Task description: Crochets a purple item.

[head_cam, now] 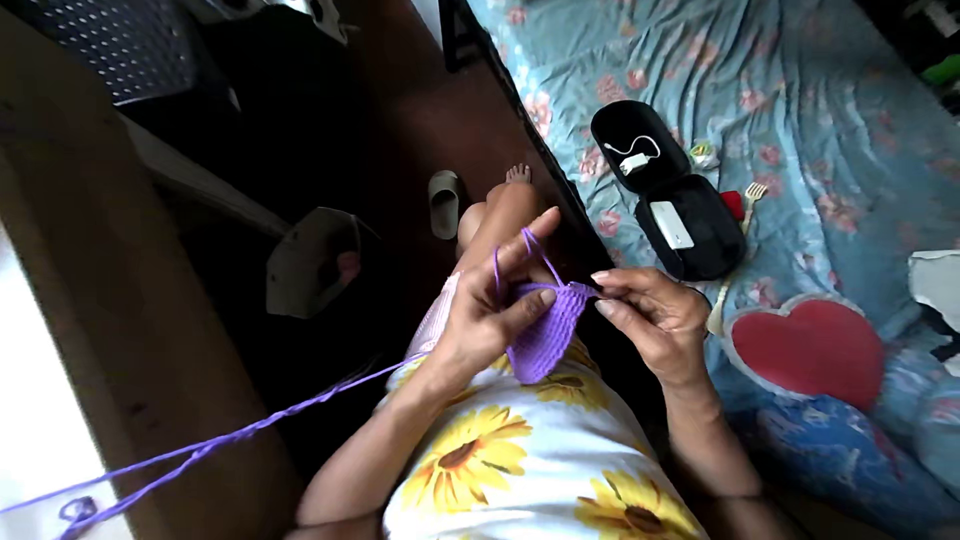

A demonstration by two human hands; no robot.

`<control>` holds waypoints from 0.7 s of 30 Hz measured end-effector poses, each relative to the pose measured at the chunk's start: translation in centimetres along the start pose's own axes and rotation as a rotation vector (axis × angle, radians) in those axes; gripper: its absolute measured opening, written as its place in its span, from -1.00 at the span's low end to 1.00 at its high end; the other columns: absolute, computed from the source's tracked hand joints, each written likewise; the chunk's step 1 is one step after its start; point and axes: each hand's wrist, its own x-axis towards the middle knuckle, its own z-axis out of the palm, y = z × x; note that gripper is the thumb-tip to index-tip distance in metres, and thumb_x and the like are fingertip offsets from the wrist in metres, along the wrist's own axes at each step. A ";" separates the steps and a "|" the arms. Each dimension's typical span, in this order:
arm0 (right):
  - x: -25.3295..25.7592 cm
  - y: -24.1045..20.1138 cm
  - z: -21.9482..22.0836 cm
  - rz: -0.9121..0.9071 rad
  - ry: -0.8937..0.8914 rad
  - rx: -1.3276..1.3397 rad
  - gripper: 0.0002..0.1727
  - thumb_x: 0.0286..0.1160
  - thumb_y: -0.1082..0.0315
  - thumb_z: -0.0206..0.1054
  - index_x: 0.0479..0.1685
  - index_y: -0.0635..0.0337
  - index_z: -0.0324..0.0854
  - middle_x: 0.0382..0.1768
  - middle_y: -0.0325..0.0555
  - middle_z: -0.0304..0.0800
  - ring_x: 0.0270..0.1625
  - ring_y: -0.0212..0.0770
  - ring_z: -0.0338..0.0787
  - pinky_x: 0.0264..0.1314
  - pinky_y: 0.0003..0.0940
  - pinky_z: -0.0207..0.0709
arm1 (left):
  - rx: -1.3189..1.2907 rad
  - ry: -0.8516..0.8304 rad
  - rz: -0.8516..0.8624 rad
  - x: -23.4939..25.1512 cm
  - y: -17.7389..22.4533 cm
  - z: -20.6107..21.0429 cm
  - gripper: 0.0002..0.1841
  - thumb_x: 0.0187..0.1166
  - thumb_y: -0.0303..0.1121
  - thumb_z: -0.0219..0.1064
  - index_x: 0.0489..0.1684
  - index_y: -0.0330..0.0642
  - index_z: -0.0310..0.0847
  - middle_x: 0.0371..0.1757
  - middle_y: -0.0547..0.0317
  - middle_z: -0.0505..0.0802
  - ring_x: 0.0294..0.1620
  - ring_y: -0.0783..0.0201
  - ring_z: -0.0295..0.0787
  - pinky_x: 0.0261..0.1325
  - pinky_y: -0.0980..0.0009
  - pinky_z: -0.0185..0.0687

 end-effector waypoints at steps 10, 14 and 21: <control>0.4 -0.7 0.6 0.178 -0.025 0.075 -0.66 0.58 0.56 0.27 0.26 0.27 0.78 0.05 -0.24 0.90 -0.05 -0.53 0.82 0.07 -0.60 0.72 | -0.120 0.149 -0.091 -0.1 0.0 0.7 -0.34 0.41 -0.73 0.33 0.62 -0.27 0.44 -0.13 0.17 0.92 -0.23 0.40 0.86 -0.10 0.51 0.80; 0.6 -1.1 1.0 0.098 -0.014 -0.163 -0.68 0.58 0.53 0.29 0.22 0.25 0.81 -0.03 -0.17 0.87 -0.09 -0.53 0.79 -0.01 -0.66 0.69 | -0.115 0.186 -0.124 -0.1 0.2 0.9 -0.25 0.33 -0.73 0.40 0.67 -0.22 0.40 -0.17 0.20 0.92 -0.26 0.41 0.86 -0.13 0.51 0.82; 1.3 -2.2 1.2 0.232 -0.068 -0.254 -0.59 0.52 0.51 0.29 0.33 0.11 0.77 -0.08 -0.28 0.85 -0.31 -0.62 0.69 -0.27 -0.74 0.61 | -0.095 0.157 -0.233 -0.1 -0.3 1.2 -0.20 0.31 -0.77 0.37 0.71 -0.16 0.36 -0.27 0.24 0.92 -0.35 0.46 0.84 -0.20 0.54 0.80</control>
